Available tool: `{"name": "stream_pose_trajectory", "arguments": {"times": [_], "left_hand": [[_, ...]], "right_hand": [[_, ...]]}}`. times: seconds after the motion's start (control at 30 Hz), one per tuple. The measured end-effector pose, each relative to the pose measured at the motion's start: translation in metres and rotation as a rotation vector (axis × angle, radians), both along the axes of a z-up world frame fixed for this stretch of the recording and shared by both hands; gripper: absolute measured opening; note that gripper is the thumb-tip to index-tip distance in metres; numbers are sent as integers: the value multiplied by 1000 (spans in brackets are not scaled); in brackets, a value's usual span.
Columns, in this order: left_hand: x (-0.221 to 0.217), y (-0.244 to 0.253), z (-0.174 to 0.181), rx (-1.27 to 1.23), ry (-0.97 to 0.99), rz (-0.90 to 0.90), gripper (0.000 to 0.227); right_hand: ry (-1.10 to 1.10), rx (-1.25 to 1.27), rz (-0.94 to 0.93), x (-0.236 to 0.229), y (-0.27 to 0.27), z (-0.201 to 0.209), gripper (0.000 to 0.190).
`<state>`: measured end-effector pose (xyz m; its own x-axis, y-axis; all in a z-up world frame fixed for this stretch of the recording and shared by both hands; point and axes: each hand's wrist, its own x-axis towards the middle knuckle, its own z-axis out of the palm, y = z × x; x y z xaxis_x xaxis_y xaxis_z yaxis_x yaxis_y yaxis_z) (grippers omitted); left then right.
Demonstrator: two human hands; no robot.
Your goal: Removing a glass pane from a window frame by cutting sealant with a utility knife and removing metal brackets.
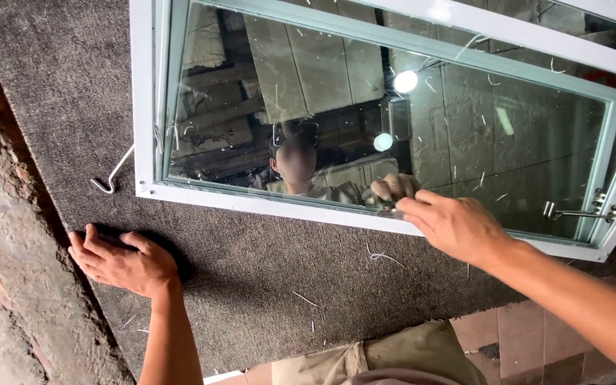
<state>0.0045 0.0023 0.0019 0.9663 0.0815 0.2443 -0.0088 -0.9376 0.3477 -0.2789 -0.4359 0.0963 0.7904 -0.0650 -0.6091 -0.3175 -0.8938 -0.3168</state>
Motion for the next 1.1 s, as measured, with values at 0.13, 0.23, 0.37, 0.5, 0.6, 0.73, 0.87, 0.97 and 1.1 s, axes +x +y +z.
{"name": "stream_pose_trajectory", "arguments": {"times": [0.13, 0.23, 0.37, 0.5, 0.6, 0.73, 0.87, 0.97, 1.1], "left_hand": [[-2, 0, -1, 6, 3, 12, 51], [2, 1, -2, 7, -28, -7, 52], [2, 4, -7, 11, -18, 16, 52], [1, 1, -1, -13, -6, 13, 52], [4, -6, 17, 71, 218, 118, 50], [6, 4, 0, 41, 166, 137, 51], [2, 2, 1, 43, 179, 139, 51], [4, 2, 4, 52, 179, 129, 51], [4, 1, 8, 63, 197, 114, 52]], "right_hand": [[60, -24, 4, 13, -7, -3, 24], [-136, 85, 9, 61, 23, -15, 19], [-298, 184, 42, 128, 68, -12, 21], [-268, 169, 156, 123, 89, -10, 26], [-133, 125, 207, 93, 59, -1, 54], [8, 54, 298, 99, 36, 15, 53], [-165, 51, 306, 138, 69, 8, 46], [-190, 102, 297, 125, 79, -9, 53], [3, 40, 294, 93, 54, 10, 61]]}}
